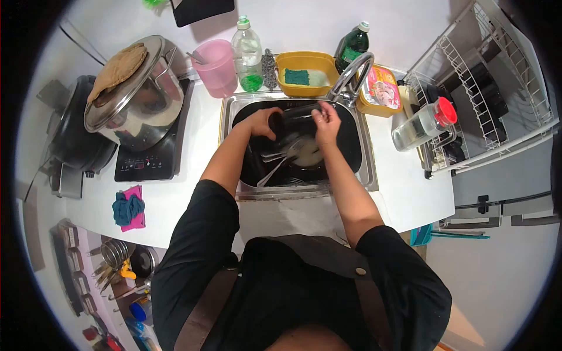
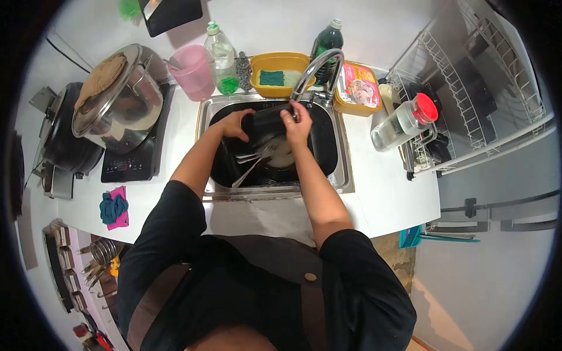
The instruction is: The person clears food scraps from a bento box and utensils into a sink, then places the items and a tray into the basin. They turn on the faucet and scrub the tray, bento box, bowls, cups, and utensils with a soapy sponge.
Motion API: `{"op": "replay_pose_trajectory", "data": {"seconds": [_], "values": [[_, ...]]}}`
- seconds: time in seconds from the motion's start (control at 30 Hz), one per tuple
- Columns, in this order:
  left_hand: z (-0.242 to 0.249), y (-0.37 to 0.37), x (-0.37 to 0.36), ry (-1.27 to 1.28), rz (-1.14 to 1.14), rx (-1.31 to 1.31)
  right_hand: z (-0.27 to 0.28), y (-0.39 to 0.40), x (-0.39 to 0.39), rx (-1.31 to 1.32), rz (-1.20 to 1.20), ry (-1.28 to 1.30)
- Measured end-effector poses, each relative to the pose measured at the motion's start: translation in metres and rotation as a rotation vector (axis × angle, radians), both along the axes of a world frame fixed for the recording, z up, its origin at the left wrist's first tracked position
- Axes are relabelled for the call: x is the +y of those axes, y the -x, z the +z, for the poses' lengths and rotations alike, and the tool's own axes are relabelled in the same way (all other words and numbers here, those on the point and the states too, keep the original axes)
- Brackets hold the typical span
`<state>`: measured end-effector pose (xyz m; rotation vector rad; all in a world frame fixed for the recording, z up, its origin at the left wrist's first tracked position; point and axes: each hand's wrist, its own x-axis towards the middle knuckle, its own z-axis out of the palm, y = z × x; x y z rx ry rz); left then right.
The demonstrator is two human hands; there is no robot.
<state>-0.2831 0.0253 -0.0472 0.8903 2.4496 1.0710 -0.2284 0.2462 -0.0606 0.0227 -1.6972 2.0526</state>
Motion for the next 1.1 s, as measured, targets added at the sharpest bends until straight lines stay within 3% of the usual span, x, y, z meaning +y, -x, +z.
{"op": "replay_pose_trajectory", "data": {"seconds": [0.07,0.1,0.17,0.23,0.37,0.5,0.57,0.67,0.73,0.77,0.8,0.9,0.93,1.03,1.07,1.1], "values": [[0.006,0.002,0.009,0.178,0.047,0.130,0.000,0.007,0.006,-0.164,-0.003,0.339],[0.009,0.001,0.015,0.269,0.068,0.194,0.009,0.003,0.010,-0.370,0.132,0.470],[0.009,-0.003,0.027,0.479,0.116,0.272,0.029,-0.018,0.003,-0.736,0.248,0.566],[0.000,-0.004,0.038,0.654,0.163,0.407,0.011,-0.028,-0.003,-0.821,0.333,0.716],[-0.027,-0.011,0.037,0.752,0.152,0.390,0.011,-0.048,0.005,-0.814,0.375,0.954],[-0.049,-0.010,0.031,0.609,0.186,0.349,0.007,-0.045,0.021,-0.795,0.469,1.231],[-0.052,-0.006,0.031,0.483,0.199,0.315,0.009,-0.038,0.023,-0.779,0.463,0.973],[-0.048,0.005,0.029,-0.553,0.399,-0.611,0.047,-0.033,0.012,-0.750,0.424,0.511],[-0.014,-0.023,0.033,-0.757,0.381,-1.055,0.057,-0.020,0.004,-0.732,0.412,0.259],[0.006,-0.046,0.034,-0.857,0.369,-1.283,0.055,-0.010,-0.003,-0.660,0.371,0.009],[0.018,-0.065,0.033,-0.975,0.157,-1.315,0.052,0.003,-0.011,-0.579,0.329,-0.239],[-0.012,-0.082,0.034,-1.227,0.076,-1.175,0.077,0.047,-0.023,-0.281,0.084,-0.994],[-0.009,-0.090,0.036,-1.290,0.155,-1.215,0.087,0.064,-0.026,-0.163,-0.027,-1.240],[-0.005,-0.113,0.044,-1.426,0.351,-1.319,0.073,0.137,-0.015,0.005,0.134,-1.230],[-0.007,-0.119,0.045,-1.429,0.390,-1.346,0.057,0.160,-0.007,0.011,0.397,-1.281],[-0.008,-0.123,0.043,-1.434,0.430,-1.371,0.050,0.171,-0.004,-0.030,0.477,-1.340]]}}
